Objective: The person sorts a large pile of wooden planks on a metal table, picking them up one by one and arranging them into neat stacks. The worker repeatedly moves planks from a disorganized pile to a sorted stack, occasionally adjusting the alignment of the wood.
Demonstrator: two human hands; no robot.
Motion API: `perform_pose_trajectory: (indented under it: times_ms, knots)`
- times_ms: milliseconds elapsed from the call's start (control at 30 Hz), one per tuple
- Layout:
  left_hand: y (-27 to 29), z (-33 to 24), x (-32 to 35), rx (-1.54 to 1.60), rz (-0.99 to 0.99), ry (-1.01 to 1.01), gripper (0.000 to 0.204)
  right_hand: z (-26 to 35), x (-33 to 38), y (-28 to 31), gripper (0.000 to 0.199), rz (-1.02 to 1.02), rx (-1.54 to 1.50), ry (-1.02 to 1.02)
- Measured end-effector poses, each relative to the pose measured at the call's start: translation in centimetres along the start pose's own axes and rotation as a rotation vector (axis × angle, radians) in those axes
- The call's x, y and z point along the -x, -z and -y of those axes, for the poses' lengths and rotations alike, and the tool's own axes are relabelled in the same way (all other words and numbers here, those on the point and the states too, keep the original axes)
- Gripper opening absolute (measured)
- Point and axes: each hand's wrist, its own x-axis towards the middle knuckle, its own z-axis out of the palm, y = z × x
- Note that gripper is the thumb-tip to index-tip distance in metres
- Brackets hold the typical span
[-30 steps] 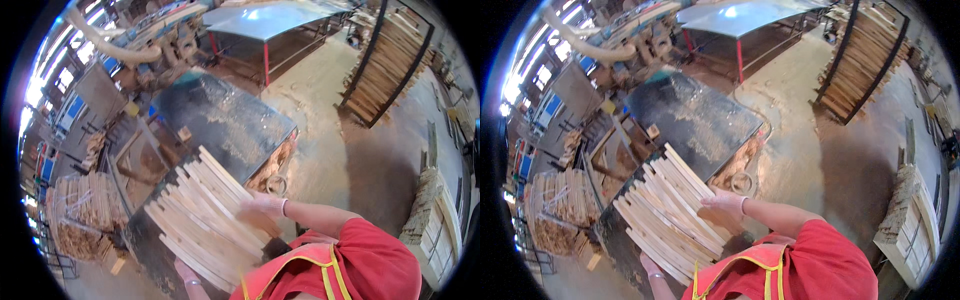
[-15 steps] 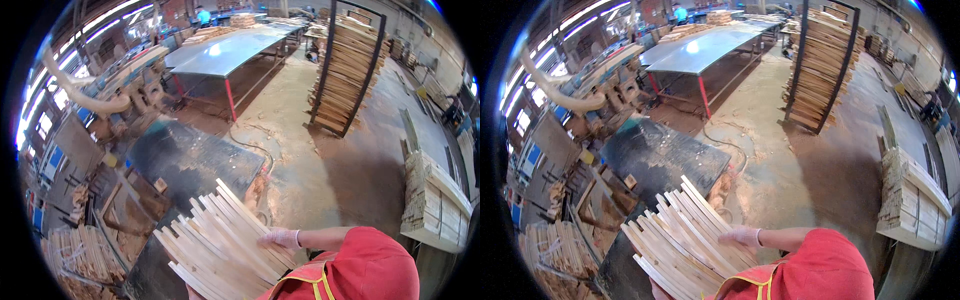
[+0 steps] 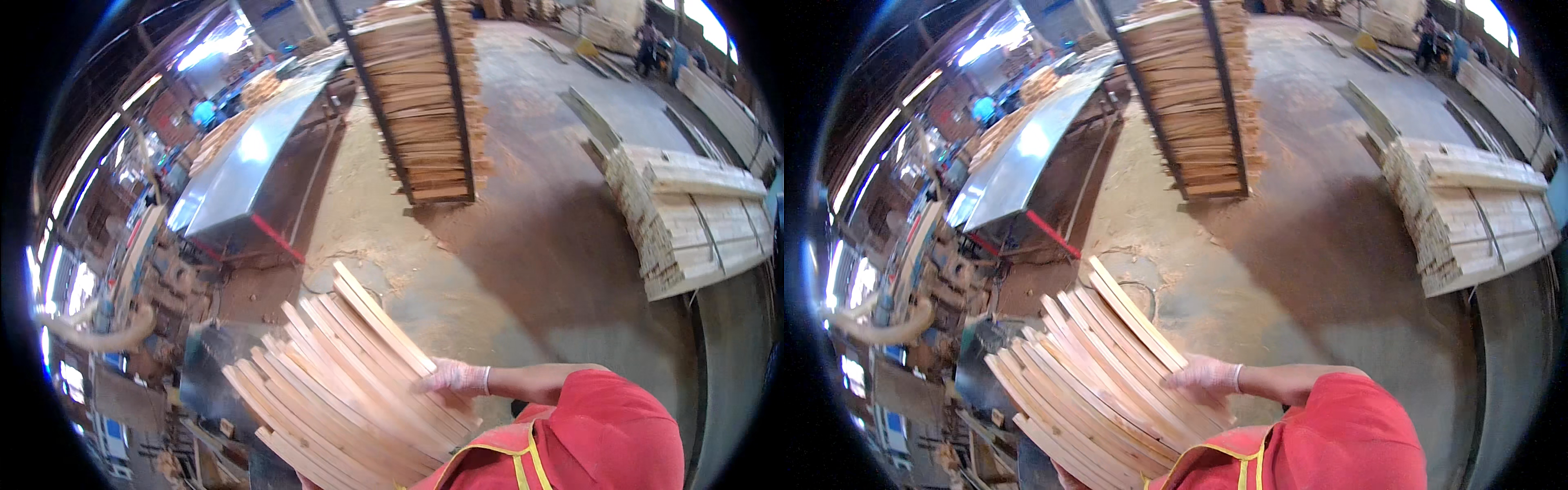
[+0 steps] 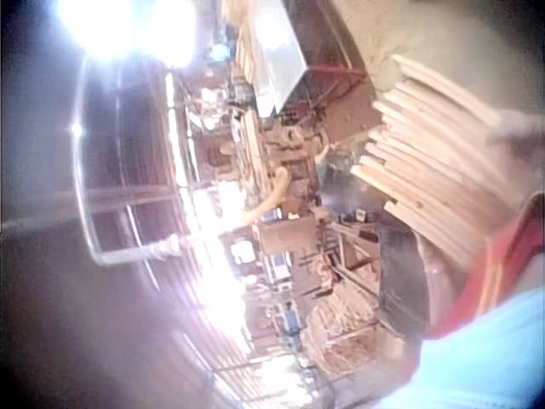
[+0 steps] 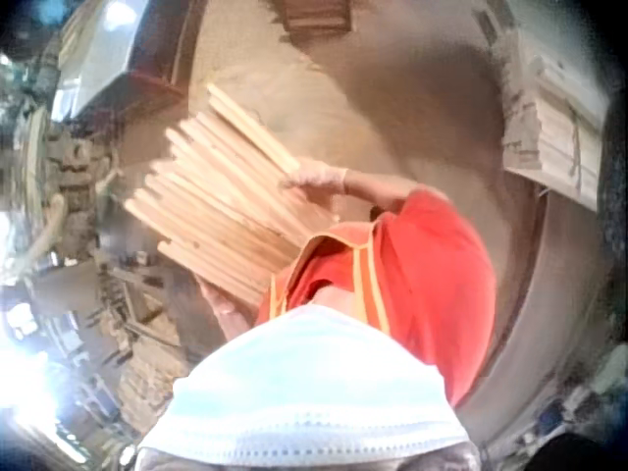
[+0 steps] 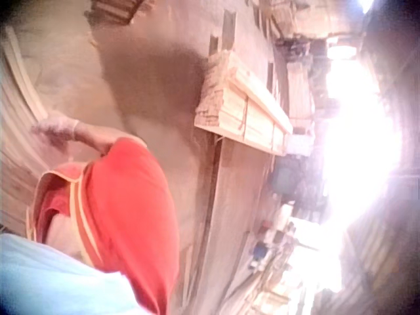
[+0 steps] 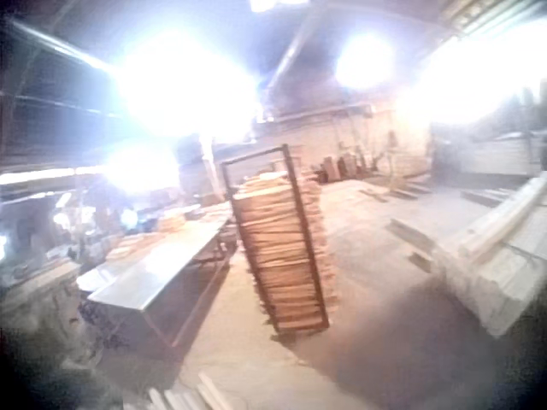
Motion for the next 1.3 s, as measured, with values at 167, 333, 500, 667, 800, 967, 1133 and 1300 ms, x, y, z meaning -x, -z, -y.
perform_pose_trajectory:
  times_ms: [167,333,500,667,800,967,1133,1300]
  knots:
    - [-15.8,-0.9,3.8,-0.002,0.258,-0.041,0.051,9.7,8.6,12.0,0.094,-0.155,0.101,0.244]
    - [-31.4,-1.3,7.8,0.048,0.583,-0.023,0.051,13.9,16.2,23.9,0.09,-0.298,-0.052,0.428]
    - [-51.1,0.5,9.0,-0.004,0.927,0.153,0.055,16.6,22.6,34.7,0.083,-0.525,-0.206,0.505]
    - [-72.1,4.9,10.4,-0.027,1.189,0.253,0.065,21.7,26.1,47.5,0.082,-0.778,-0.248,0.537]
    - [-91.1,7.3,11.7,0.05,1.426,0.13,0.077,28.7,28.0,56.9,0.086,-0.876,-0.268,0.744]
    - [-112.0,8.0,16.0,-0.007,1.591,0.246,0.092,34.2,31.0,70.1,0.079,-1.009,-0.363,0.78]
    - [-130.8,11.5,17.4,0.032,1.758,0.164,0.112,43.7,31.4,83.3,0.067,-1.113,-0.329,0.857]
    - [-146.3,12.0,20.9,0.051,1.673,0.069,0.11,53.8,32.9,100.7,0.068,-1.012,-0.273,0.834]
